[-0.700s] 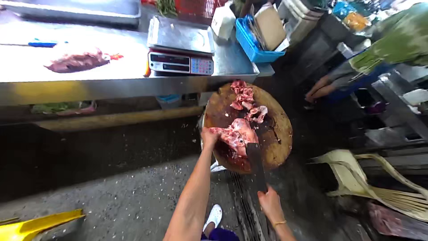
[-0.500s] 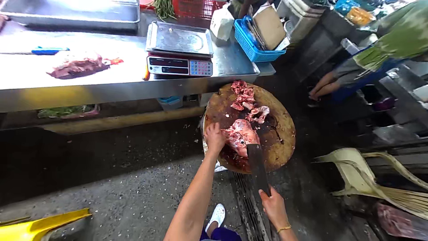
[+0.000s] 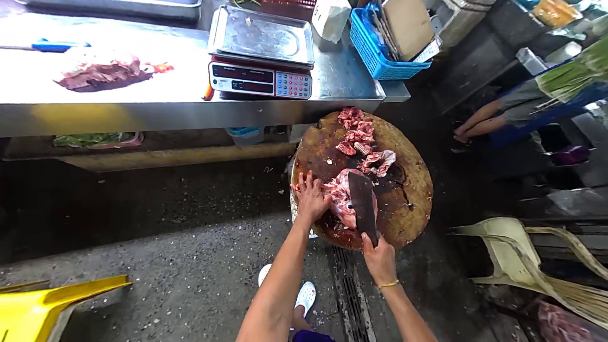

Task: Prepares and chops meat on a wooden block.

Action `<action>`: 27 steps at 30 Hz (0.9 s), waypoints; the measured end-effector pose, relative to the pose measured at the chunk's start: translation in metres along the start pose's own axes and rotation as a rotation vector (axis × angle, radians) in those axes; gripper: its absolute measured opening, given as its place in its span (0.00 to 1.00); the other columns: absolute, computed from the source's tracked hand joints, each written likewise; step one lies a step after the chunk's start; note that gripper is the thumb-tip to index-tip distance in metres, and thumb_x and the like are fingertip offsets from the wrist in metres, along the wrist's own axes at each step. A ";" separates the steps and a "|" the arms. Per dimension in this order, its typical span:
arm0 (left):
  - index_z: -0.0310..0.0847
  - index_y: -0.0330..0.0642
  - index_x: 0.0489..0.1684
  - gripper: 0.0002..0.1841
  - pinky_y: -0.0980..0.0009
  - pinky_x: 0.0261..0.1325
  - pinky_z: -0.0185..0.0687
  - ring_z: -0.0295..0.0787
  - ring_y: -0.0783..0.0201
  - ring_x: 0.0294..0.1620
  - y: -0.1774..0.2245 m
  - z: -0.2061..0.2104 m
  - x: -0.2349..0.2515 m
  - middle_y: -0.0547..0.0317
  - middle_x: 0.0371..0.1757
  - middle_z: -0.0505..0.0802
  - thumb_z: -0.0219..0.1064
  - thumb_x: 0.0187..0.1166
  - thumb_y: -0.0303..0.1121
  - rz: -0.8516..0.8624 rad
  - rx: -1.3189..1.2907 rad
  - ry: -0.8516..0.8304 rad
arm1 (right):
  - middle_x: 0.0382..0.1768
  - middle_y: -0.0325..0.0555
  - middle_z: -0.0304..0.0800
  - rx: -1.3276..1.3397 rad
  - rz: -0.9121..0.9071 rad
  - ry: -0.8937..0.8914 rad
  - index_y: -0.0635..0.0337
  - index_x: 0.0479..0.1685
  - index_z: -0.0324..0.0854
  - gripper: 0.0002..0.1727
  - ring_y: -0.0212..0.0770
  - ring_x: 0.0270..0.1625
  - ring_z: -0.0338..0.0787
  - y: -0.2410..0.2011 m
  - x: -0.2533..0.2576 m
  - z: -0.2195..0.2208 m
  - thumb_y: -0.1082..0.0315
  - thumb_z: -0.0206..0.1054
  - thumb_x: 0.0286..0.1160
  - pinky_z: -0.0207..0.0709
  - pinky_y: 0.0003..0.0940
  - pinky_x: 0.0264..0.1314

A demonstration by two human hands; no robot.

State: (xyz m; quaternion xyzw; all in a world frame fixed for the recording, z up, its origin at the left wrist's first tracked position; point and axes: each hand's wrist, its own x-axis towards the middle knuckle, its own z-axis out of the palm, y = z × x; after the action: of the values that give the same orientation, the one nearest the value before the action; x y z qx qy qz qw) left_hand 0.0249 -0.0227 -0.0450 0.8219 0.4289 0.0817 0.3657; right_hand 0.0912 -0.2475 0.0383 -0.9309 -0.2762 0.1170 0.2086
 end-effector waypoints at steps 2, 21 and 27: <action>0.77 0.50 0.77 0.33 0.27 0.88 0.21 0.30 0.38 0.97 -0.002 0.000 0.000 0.48 0.96 0.55 0.55 0.76 0.58 0.009 0.009 -0.004 | 0.23 0.55 0.88 0.111 -0.066 0.105 0.71 0.45 0.89 0.21 0.51 0.26 0.90 -0.002 -0.003 -0.006 0.56 0.64 0.81 0.83 0.55 0.35; 0.91 0.49 0.60 0.19 0.35 0.78 0.67 0.80 0.35 0.74 0.046 0.009 -0.049 0.38 0.67 0.89 0.70 0.74 0.43 0.262 -0.031 0.234 | 0.20 0.52 0.86 0.188 -0.186 0.379 0.73 0.37 0.87 0.22 0.44 0.21 0.86 0.025 0.000 -0.036 0.57 0.64 0.80 0.82 0.46 0.29; 0.90 0.50 0.62 0.23 0.40 0.74 0.68 0.70 0.38 0.80 0.106 0.008 -0.048 0.37 0.78 0.78 0.69 0.73 0.50 -0.034 0.183 -0.135 | 0.38 0.70 0.93 0.121 0.246 0.156 0.70 0.61 0.86 0.21 0.71 0.45 0.93 0.068 0.002 -0.013 0.58 0.65 0.86 0.80 0.72 0.52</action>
State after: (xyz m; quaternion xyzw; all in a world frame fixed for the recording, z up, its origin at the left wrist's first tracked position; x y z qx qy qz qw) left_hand 0.0676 -0.1023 0.0286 0.8482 0.4229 -0.0196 0.3184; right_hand 0.1284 -0.3020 0.0190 -0.9498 -0.1353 0.0852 0.2691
